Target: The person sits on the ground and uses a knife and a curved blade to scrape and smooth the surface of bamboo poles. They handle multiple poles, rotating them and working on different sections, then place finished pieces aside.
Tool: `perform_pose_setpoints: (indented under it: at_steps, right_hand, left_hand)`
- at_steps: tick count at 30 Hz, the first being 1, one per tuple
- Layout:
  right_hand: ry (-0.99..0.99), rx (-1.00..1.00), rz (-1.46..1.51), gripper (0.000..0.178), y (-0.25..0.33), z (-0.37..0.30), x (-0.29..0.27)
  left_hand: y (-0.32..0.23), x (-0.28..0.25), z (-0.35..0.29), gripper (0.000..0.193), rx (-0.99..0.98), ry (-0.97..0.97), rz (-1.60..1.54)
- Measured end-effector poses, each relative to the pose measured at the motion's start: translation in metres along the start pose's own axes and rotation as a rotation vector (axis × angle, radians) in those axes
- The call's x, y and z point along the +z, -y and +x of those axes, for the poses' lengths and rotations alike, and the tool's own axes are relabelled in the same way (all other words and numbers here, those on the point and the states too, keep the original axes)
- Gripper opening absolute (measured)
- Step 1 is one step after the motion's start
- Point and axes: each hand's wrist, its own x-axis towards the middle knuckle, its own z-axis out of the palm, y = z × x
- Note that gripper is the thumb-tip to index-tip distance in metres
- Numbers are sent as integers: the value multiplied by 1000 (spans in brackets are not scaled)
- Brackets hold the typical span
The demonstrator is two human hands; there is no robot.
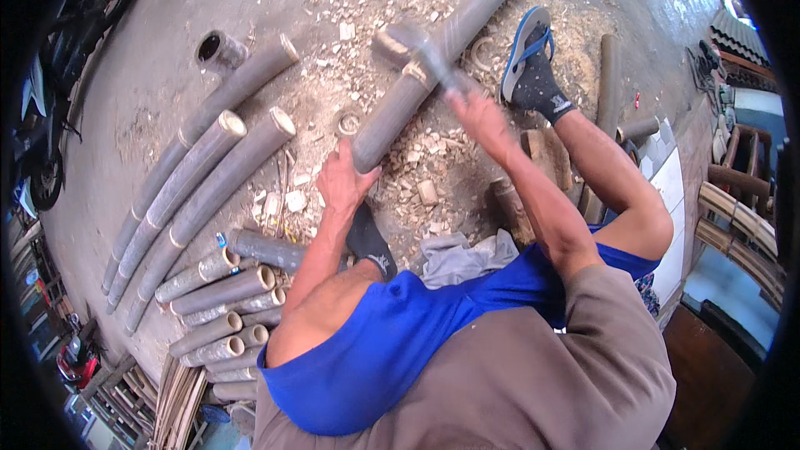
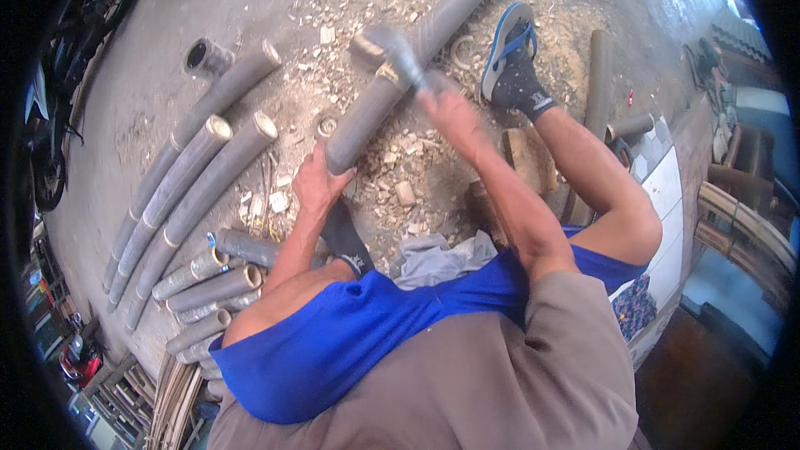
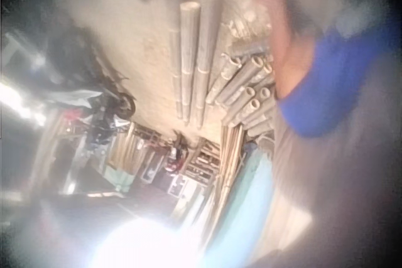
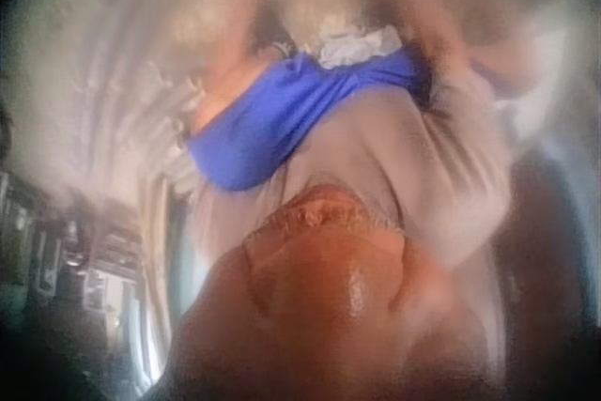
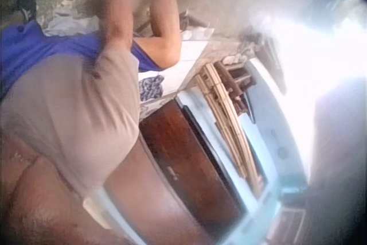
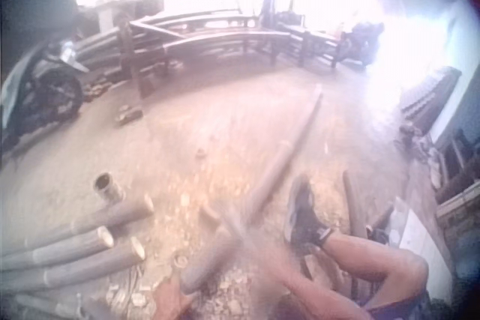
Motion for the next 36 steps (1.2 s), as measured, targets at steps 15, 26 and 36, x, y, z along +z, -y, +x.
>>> perform_pose_setpoints:
  at_steps: [15, 26, 36]
  right_hand:
    - [-9, 118, 65, 75, 12, 2, -17]
    - [213, -250, -206, 75, 24, -6, -11]
    - [74, 17, 5, 74, 14, 11, -21]
  left_hand:
    - [0, -17, 11, 87, 1, 148, -275]
    - [-6, -4, 9, 89, 12, -19, -17]
    - [2, -17, 18, 91, 38, 93, -173]
